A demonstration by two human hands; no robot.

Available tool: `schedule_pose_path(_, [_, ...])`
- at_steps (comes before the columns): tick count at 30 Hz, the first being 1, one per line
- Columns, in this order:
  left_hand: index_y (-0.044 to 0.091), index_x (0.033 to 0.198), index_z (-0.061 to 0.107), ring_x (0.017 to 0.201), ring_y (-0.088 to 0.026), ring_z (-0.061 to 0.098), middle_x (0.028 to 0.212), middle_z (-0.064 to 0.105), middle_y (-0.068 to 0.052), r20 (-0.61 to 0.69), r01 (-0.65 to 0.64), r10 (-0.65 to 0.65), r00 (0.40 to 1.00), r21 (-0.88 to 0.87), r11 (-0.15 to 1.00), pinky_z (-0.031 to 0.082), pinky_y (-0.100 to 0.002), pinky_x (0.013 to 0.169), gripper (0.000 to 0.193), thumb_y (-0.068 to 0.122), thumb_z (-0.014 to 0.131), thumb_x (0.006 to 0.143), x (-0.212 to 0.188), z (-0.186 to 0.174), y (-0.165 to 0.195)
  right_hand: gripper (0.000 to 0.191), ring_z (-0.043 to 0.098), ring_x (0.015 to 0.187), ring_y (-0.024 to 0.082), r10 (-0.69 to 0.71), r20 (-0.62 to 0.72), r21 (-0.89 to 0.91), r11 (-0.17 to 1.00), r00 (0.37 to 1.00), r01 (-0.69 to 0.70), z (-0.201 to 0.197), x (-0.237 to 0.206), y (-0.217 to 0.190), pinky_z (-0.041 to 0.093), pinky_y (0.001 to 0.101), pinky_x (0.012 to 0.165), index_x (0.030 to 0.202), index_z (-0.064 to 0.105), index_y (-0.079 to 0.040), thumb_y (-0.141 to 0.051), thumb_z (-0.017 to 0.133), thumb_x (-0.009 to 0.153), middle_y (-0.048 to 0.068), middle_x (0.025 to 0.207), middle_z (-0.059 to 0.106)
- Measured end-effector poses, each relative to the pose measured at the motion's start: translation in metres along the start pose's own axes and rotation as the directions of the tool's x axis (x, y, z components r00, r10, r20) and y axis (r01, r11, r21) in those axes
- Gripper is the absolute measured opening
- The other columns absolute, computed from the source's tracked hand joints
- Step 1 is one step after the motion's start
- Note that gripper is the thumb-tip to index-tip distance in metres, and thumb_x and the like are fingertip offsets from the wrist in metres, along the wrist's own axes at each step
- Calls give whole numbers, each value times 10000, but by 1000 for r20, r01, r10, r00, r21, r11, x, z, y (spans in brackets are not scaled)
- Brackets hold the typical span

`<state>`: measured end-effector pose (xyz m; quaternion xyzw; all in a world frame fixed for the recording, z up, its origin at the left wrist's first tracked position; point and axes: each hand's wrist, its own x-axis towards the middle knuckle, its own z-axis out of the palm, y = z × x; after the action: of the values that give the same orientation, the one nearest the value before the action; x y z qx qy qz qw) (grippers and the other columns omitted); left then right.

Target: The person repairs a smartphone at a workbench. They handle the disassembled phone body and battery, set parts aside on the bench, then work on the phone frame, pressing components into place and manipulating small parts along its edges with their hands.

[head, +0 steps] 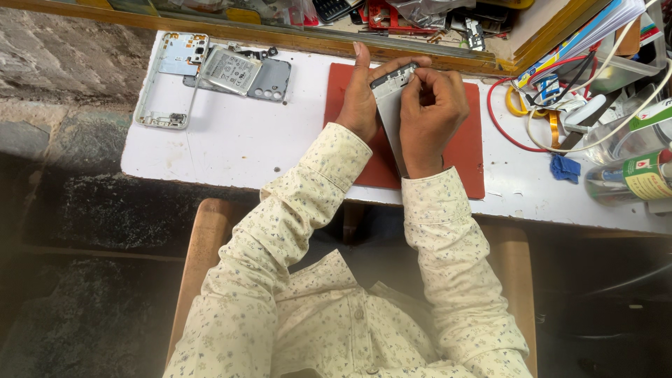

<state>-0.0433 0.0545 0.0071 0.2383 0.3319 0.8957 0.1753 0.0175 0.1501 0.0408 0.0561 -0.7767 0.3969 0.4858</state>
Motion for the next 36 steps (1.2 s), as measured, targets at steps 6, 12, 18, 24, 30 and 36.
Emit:
schedule_pose_path(6, [-23,1272,680,1046,-262,720,1081,738,-165,4,-8,8,1000,1,1000,598,-404,995,1021,806,169,967,2,0,-3,20,639,687,102,18,-51,2,1000,999,-18,0,2,2,539,241,596,914,741,21,32,758,914,47,857,662])
schedule_pose_path(12, [-15,1263,679,1038,-264,728,1084,738,-162,-4,-11,11,1000,8,1000,606,-410,978,1006,797,163,971,4,0,-7,50,606,653,98,37,-90,-29,999,995,-39,1,3,5,503,239,565,866,727,25,38,763,898,49,821,658])
schedule_pose_path(18, [-20,1254,683,1064,-263,724,1101,737,-164,-21,-14,14,1000,9,1000,597,-412,1012,1003,797,173,970,1,1,-5,41,607,656,95,32,-91,27,999,995,-30,0,3,2,505,239,577,891,731,22,38,766,904,48,837,662])
schedule_pose_path(24, [-18,1254,688,1078,-266,717,1112,734,-161,-15,-29,29,999,28,999,595,-414,1019,1003,793,168,975,1,2,-4,49,623,675,95,16,-84,41,999,996,-12,0,3,-1,522,234,589,895,728,14,32,768,917,46,852,662])
schedule_pose_path(30, [-8,1250,692,1076,-268,721,1105,735,-159,-6,-35,35,999,44,998,600,-418,1015,993,790,166,977,1,2,-3,54,621,670,93,6,-79,23,1000,997,-4,-1,4,0,521,233,585,897,729,13,31,774,919,43,848,664])
schedule_pose_path(36, [2,1248,693,1057,-264,730,1086,739,-156,-16,-34,36,999,76,996,617,-419,988,996,798,166,962,0,3,-3,67,625,658,82,5,-74,12,1000,997,-4,0,3,1,532,226,574,880,725,2,30,772,919,34,845,664])
